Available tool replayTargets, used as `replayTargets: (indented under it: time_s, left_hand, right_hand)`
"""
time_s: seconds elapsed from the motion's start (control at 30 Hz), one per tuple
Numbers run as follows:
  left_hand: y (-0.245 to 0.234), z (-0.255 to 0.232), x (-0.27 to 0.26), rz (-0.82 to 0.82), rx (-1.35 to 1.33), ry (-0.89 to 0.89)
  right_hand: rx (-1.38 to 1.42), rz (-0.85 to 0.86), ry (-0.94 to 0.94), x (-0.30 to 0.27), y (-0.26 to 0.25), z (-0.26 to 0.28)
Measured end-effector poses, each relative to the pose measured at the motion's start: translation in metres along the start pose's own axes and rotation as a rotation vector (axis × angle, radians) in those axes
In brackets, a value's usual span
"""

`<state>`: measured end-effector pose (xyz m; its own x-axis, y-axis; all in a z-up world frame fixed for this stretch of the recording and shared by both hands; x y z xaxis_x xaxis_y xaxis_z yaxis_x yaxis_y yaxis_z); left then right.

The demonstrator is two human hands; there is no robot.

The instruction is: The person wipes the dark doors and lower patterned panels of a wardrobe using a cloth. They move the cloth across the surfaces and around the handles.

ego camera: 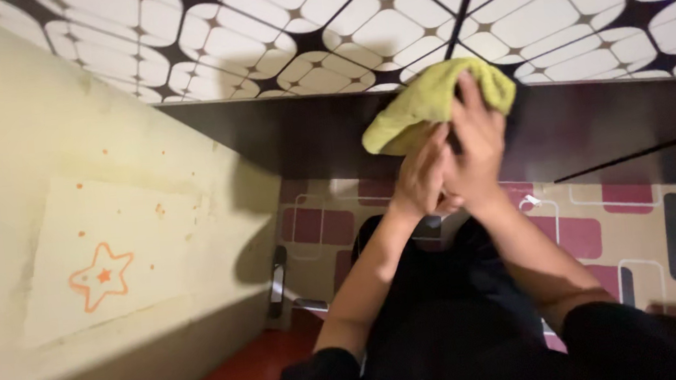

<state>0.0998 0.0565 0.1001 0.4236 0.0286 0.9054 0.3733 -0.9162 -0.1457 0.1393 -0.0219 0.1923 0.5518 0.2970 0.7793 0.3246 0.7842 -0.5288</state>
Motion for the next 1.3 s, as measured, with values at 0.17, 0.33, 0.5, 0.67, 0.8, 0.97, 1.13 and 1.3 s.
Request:
replayTargets:
  time_s: [0.17,0.33,0.5,0.67,0.8,0.97,1.13,1.3]
  left_hand:
    - [0.004,0.034,0.004,0.045,0.177,-0.07]
    - [-0.017,0.088,-0.011,0.128,0.773,-0.261]
    - [-0.108,0.051,0.065,-0.242,0.858,-0.175]
    - [-0.146,-0.01,0.136,-0.484,0.691,-0.086]
    - [-0.099,-0.018,0.146,-0.477,0.924,0.055]
    - [-0.04,0.006,0.142,-0.147,0.994,0.158]
    - [-0.092,0.03,0.172,0.07,0.975,-0.233]
    - [-0.188,-0.045,0.195,-0.585,1.037,0.065]
  right_hand:
    - [0.114,0.065,0.054,0.011,-0.02,-0.006]
    - [0.361,0.057,0.015,0.014,-0.037,0.01]
    - [0.507,0.01,0.059,0.004,-0.05,0.008]
    - [0.557,-0.012,0.188,-0.012,-0.053,-0.011]
    - [0.599,-0.023,0.254,-0.026,-0.052,-0.014]
    - [0.623,-0.021,0.293,-0.032,-0.046,-0.01]
    - [0.598,-0.014,0.309,-0.033,-0.048,-0.009]
    - [0.605,-0.011,0.3,-0.037,-0.045,-0.018]
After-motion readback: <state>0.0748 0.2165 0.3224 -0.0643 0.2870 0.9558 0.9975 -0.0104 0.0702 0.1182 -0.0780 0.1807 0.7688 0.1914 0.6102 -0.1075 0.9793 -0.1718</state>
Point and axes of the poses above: each hand's wrist, its own x-axis towards the middle knuckle, its own y-axis out of the palm, z = x × y, the point moved 7 cm from there along x, towards the middle knuckle, and after that the axes turned 15 degrees about -x, right-handed, at the moved point
